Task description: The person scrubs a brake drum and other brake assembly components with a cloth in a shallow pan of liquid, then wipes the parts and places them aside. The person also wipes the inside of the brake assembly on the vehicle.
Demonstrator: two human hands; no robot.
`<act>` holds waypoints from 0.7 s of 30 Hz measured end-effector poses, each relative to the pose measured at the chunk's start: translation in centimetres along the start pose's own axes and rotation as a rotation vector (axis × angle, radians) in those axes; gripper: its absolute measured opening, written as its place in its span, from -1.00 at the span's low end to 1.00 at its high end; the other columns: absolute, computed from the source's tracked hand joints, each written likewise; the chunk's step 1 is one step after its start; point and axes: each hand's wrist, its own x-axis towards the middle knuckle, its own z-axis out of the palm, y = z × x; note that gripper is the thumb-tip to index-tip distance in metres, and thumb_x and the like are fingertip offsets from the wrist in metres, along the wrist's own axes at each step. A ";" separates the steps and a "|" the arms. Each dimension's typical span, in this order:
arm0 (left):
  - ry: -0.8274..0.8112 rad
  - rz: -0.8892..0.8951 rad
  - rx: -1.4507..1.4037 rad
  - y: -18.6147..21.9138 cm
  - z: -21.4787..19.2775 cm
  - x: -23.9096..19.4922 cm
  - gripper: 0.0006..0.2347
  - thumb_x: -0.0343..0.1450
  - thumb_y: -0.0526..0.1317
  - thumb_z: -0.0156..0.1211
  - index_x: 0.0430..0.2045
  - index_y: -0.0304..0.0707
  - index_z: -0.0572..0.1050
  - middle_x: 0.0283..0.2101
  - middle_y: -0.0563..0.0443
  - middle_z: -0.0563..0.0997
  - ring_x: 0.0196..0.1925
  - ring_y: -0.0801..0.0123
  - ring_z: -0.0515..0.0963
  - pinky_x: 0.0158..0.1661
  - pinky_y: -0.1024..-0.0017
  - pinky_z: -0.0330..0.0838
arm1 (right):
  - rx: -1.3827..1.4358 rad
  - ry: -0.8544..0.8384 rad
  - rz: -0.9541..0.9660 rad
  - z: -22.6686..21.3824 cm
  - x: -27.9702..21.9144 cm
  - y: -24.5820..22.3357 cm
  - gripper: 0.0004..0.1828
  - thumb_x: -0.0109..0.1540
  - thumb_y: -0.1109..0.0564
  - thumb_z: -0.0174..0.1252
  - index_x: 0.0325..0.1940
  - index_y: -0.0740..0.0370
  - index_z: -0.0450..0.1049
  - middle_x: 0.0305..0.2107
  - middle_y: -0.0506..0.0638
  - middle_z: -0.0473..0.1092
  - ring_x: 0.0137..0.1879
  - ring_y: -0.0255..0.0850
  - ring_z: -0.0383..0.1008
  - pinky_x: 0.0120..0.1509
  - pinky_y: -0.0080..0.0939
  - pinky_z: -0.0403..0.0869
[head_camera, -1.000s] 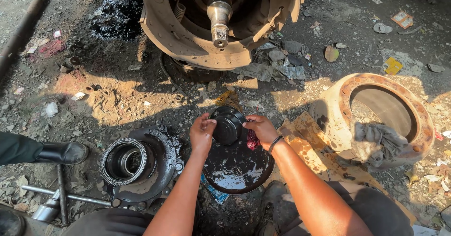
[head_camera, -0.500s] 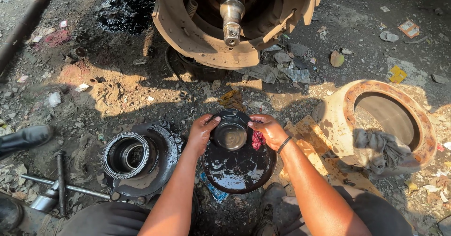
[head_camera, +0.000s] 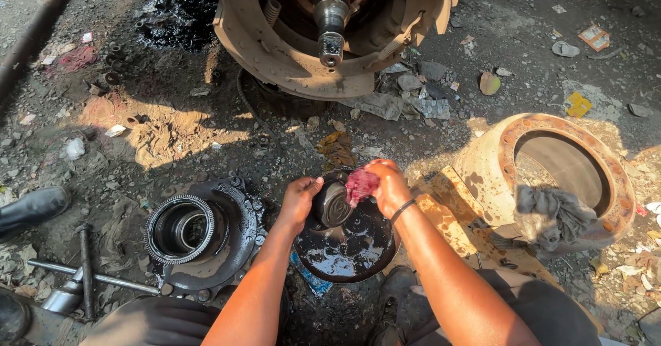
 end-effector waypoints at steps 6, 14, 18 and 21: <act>0.020 -0.010 -0.074 0.4 1.0 -0.2 -0.65 0.39 -0.01 0.27 -0.31 -0.44 0.60 -0.33 0.00 0.66 -0.30 0.42 0.56 -0.19 0.43 0.43 | -1.350 0.061 -0.462 5.3 -4.5 0.3 -0.73 0.28 0.06 0.24 0.01 0.20 0.49 -0.31 0.18 0.53 -0.15 0.14 0.52 -0.11 0.07 0.46; -0.009 0.017 -0.130 -0.8 2.8 -0.7 -0.58 0.45 0.12 0.18 -0.40 -0.37 0.60 -0.35 0.05 0.62 -0.31 0.44 0.50 -0.23 0.40 0.41 | -1.400 -0.193 -0.877 9.5 -9.6 0.3 -0.88 0.06 0.22 0.17 -0.33 0.26 0.52 -0.19 0.16 0.51 0.02 0.12 0.49 0.12 0.05 0.48; 0.114 -0.060 -0.068 -0.1 2.8 -0.6 -0.49 0.49 0.21 0.04 -0.38 -0.38 0.58 -0.35 -0.08 0.62 -0.29 0.27 0.55 -0.18 0.27 0.42 | -1.379 -0.357 -1.141 9.2 -10.0 2.3 -0.77 0.01 0.23 0.15 -0.27 0.33 0.50 -0.13 0.20 0.49 0.08 0.21 0.45 0.16 0.12 0.43; 0.212 -0.032 0.182 -0.2 4.0 -0.6 -0.41 0.49 0.28 -0.08 -0.28 -0.39 0.59 -0.22 -0.23 0.66 -0.17 0.14 0.58 -0.04 0.20 0.43 | -1.356 -0.190 -0.980 7.5 -7.6 2.2 -0.80 0.10 0.23 0.11 -0.23 0.27 0.55 -0.14 0.17 0.51 0.06 0.15 0.48 0.16 0.04 0.46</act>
